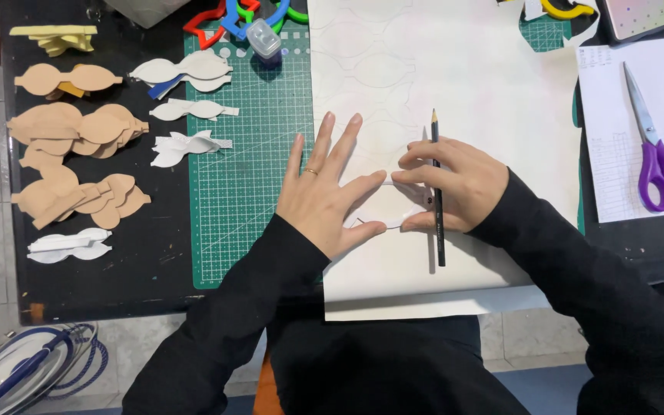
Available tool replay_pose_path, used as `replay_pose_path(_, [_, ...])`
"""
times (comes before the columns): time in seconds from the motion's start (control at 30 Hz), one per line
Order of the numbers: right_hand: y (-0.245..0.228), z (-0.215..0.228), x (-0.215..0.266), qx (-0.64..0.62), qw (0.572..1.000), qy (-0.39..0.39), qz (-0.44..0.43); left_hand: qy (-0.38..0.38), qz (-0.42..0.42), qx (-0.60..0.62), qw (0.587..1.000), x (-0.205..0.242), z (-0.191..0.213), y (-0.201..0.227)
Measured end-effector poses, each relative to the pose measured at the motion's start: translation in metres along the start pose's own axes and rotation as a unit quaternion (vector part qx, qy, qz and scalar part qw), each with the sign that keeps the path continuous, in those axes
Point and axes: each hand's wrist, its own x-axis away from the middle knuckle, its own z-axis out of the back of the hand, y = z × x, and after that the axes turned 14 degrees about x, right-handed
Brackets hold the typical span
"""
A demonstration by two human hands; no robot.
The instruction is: Trace bow-shaped templates onto a large sheet of leather using a pencil to prepare for cutting.
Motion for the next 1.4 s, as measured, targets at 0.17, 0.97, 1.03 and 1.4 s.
replay_pose_path(0.17, [-0.011,0.032,-0.001,-0.022,0.997,-0.035,-0.061,-0.015,0.008,-0.020,1.000,0.002,0.001,0.002])
replay_pose_path(0.97, [-0.046,-0.024,-0.011,-0.330,0.916,0.160,-0.164,0.006,0.001,0.013,1.000,0.003,-0.003,-0.002])
replay_pose_path(1.03, [-0.046,-0.024,-0.011,-0.334,0.914,0.159,-0.168,0.008,0.001,0.012,1.000,0.003,-0.003,-0.003])
replay_pose_path(1.4, [-0.030,0.006,-0.002,-0.122,0.963,-0.098,-0.220,0.000,-0.008,0.002,1.000,0.002,0.001,0.000])
